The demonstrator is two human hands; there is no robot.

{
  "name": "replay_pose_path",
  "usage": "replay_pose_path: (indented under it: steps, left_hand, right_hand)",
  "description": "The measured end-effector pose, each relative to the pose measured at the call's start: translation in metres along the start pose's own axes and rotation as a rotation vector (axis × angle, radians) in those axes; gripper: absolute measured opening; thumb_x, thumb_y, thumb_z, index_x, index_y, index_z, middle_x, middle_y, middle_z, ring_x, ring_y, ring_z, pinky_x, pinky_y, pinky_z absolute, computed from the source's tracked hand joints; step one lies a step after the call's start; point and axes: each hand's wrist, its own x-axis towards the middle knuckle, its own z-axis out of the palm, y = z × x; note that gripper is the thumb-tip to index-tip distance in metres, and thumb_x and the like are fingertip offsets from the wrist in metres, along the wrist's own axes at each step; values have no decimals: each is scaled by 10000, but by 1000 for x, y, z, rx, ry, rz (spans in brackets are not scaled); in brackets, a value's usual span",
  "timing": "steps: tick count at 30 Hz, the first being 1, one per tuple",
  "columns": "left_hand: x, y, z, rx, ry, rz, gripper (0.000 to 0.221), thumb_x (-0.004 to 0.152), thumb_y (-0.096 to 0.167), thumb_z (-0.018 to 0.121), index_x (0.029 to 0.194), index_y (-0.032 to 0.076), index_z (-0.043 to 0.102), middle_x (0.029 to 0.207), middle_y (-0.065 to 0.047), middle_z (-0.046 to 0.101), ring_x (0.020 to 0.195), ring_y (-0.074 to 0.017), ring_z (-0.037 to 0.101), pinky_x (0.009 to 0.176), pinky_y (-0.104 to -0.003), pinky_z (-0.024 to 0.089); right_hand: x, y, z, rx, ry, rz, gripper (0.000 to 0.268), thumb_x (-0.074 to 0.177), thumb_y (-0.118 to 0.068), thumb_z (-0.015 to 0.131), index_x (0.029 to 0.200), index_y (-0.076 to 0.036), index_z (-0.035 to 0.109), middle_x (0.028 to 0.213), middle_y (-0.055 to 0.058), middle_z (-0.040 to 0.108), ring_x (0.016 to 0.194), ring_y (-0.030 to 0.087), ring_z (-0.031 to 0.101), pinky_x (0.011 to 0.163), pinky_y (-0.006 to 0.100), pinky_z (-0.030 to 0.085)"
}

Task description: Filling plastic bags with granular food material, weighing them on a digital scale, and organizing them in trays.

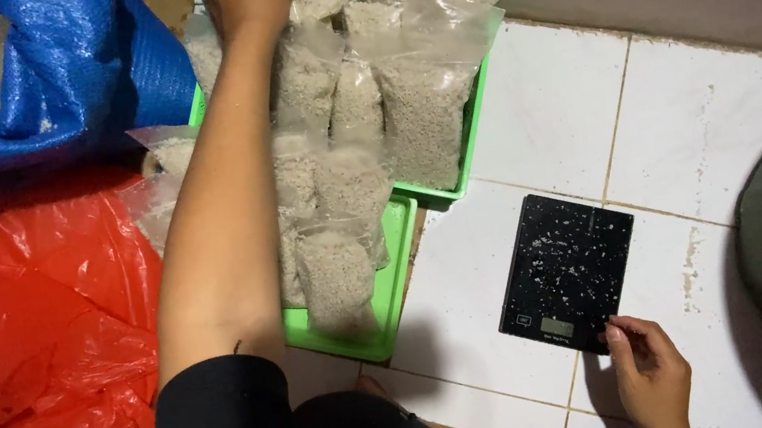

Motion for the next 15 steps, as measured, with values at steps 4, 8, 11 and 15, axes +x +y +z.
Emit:
replay_pose_path:
  steps: [4, 8, 11, 15]
  left_hand:
    - [-12, 10, -17, 11, -27, 33, 614, 783, 406, 887, 1201, 55, 606, 1222, -233, 550, 1090, -437, 561, 877, -565, 482]
    - [-30, 12, -40, 141, -68, 56, 841, 902, 475, 872, 1366, 0, 356, 1346, -270, 389, 1229, -469, 451, 931, -605, 470]
    - [-58, 14, -73, 155, -61, 131, 1049, 923, 440, 917, 1460, -19, 142, 1503, -289, 246, 1276, -469, 480, 1047, -530, 470]
    - [-100, 12, -119, 16, -90, 198, 1056, 903, 297, 919, 1496, 19, 91, 1537, -284, 176, 1405, -507, 349, 1149, -524, 403]
  right_hand:
    - [0, 0, 0, 14, -23, -12, 213, 938, -68, 635, 1124, 33, 655, 959, 147, 719, 884, 212, 680, 802, 308, 531]
    - [0, -3, 0, 43, -42, -19, 214, 938, -65, 628, 1127, 34, 652, 979, 150, 713, 907, 212, 673, 822, 306, 534]
    - [2, 7, 0, 22, -28, -99, 226, 933, -87, 639, 1126, 29, 659, 1019, 157, 713, 907, 228, 675, 813, 324, 541]
    - [-2, 11, 1, 98, -7, -165, 212, 942, -61, 634, 1125, 46, 648, 978, 148, 694, 862, 213, 658, 791, 297, 529]
